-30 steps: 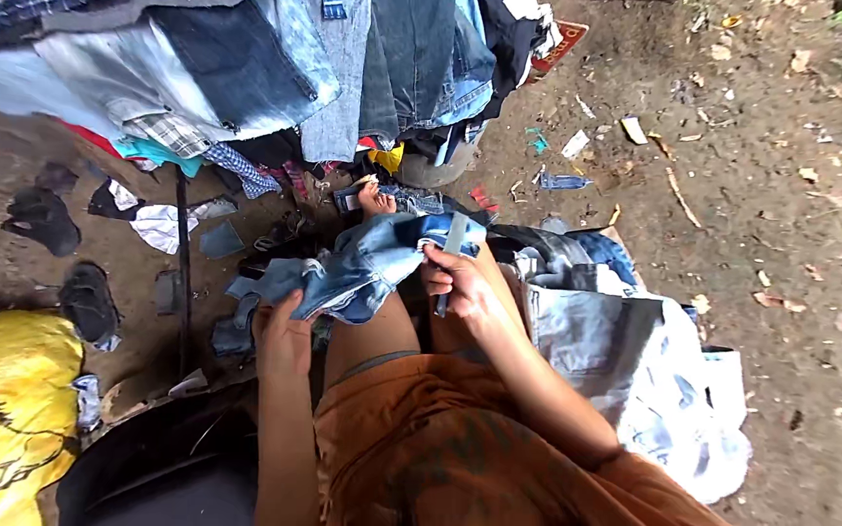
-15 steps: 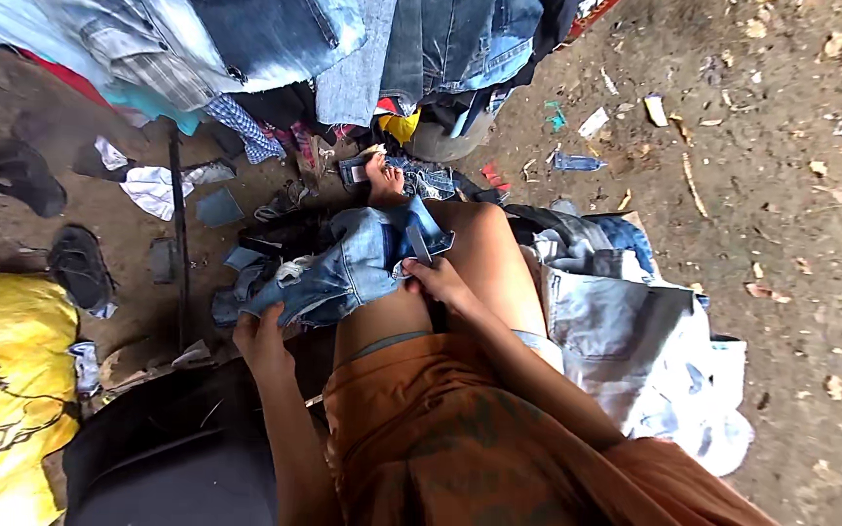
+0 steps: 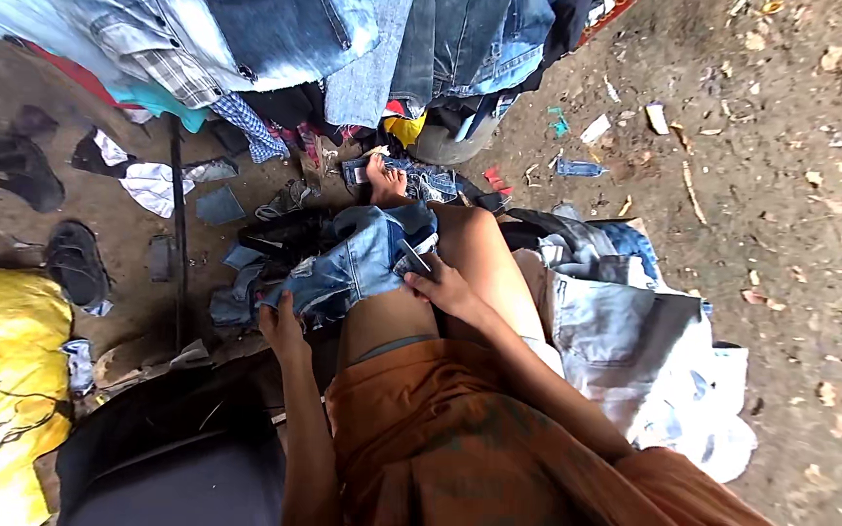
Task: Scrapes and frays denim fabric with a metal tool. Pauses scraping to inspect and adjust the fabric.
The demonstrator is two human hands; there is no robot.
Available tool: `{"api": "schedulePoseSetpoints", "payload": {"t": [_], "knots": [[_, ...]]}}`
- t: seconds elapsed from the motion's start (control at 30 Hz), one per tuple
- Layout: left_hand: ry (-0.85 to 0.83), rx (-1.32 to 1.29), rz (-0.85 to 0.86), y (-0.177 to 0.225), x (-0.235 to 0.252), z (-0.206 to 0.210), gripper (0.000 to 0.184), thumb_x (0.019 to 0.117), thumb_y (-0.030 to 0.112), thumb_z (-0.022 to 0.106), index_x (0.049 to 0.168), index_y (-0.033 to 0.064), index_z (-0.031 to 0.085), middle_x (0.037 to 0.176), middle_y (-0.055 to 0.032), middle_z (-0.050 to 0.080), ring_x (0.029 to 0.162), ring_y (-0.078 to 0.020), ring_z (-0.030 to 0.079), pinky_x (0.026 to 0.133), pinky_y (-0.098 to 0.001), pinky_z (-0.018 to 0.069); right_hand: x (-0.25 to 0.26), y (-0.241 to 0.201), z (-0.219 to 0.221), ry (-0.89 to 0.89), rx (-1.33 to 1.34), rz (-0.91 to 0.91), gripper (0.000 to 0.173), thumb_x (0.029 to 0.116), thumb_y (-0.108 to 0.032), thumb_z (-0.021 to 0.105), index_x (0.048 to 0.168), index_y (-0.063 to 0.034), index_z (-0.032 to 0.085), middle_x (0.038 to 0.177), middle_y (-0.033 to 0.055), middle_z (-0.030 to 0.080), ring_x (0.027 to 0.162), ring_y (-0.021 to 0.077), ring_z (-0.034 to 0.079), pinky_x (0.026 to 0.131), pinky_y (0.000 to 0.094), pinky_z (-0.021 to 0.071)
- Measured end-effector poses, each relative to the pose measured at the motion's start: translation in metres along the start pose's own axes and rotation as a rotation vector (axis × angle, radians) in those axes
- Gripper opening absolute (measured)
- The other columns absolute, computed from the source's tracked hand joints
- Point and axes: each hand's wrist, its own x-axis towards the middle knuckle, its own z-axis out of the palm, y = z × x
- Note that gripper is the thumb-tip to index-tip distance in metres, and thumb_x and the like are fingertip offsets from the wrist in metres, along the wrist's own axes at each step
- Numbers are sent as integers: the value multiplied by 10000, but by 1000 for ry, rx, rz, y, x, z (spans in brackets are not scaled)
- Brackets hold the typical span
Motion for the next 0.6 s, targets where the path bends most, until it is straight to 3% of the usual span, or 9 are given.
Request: {"api": "schedulePoseSetpoints", "payload": {"t": [0.1, 0.17, 0.23, 0.3, 0.37, 0.43, 0.5, 0.57, 0.6], "knots": [[-20, 85, 13, -9, 12, 12, 449, 1048, 191, 568, 1411, -43, 444, 1320, -218, 555, 1153, -244, 580, 960, -424, 506, -14, -9, -2, -8, -236, 76, 544, 1034, -376, 573, 1483, -86, 471, 1086, 203, 700, 1008, 358, 686, 926, 557, 520], [-52, 140, -13, -14, 4, 17, 663, 1026, 219, 611, 1530, -57, 280, 1512, -293, 402, 1363, -347, 453, 1102, -470, 418, -18, -19, -3, 4, -373, 140, 473, 1060, -354, 524, 1427, -57, 504, 1144, 237, 683, 1103, 411, 661, 953, 587, 494], [-96, 253, 64, -13, -22, 16, 724, 1015, 256, 617, 1532, -105, 261, 1532, -353, 340, 1399, -414, 403, 1130, -477, 391, -18, -27, -6, 36, -424, 153, 406, 1065, -323, 515, 1352, -36, 543, 1127, 245, 684, 1101, 422, 662, 938, 587, 500], [-267, 319, 204, 2, -65, 15, 484, 1025, 195, 564, 1350, -149, 464, 1286, -301, 564, 1161, -295, 585, 980, -391, 499, -16, -31, -10, 60, -449, 132, 384, 1051, -310, 548, 1327, -45, 584, 1102, 243, 693, 1073, 432, 668, 912, 600, 505], [-568, 198, 174, 27, -110, 24, 284, 1033, 137, 482, 1148, -85, 616, 1038, -96, 684, 947, -106, 656, 861, -293, 544, -12, -27, -15, 85, -459, 65, 362, 1024, -313, 606, 1283, -65, 645, 1082, 226, 708, 1027, 437, 679, 863, 632, 510], [-767, 41, 19, 44, -135, 43, 341, 1055, 134, 392, 1196, -73, 623, 1065, -52, 700, 958, -91, 677, 846, -284, 572, -6, -20, -20, 144, -373, -103, 268, 1000, -250, 643, 1180, -61, 705, 1009, 203, 721, 929, 414, 696, 796, 639, 524], [-809, -47, -151, 48, -138, 63, 448, 1079, 213, 333, 1372, -76, 507, 1270, -110, 648, 1109, -139, 656, 893, -325, 563, -1, -15, -23, 230, -224, -324, 154, 969, -165, 663, 1034, -35, 715, 862, 157, 700, 765, 329, 681, 690, 572, 541], [-703, -158, -230, 45, -132, 83, 446, 1085, 210, 359, 1426, -67, 432, 1311, -108, 601, 1126, -115, 631, 900, -298, 549, -5, -15, -28, 261, -115, -472, 88, 949, -104, 665, 957, -24, 701, 794, 112, 670, 689, 240, 645, 639, 478, 536], [-600, -229, -258, 46, -128, 93, 384, 1090, 187, 364, 1372, -58, 453, 1220, -85, 629, 1047, -86, 640, 856, -266, 542, -8, -15, -31, 260, -83, -522, 76, 941, -89, 661, 940, -20, 694, 784, 96, 658, 677, 203, 628, 628, 430, 531]]}}
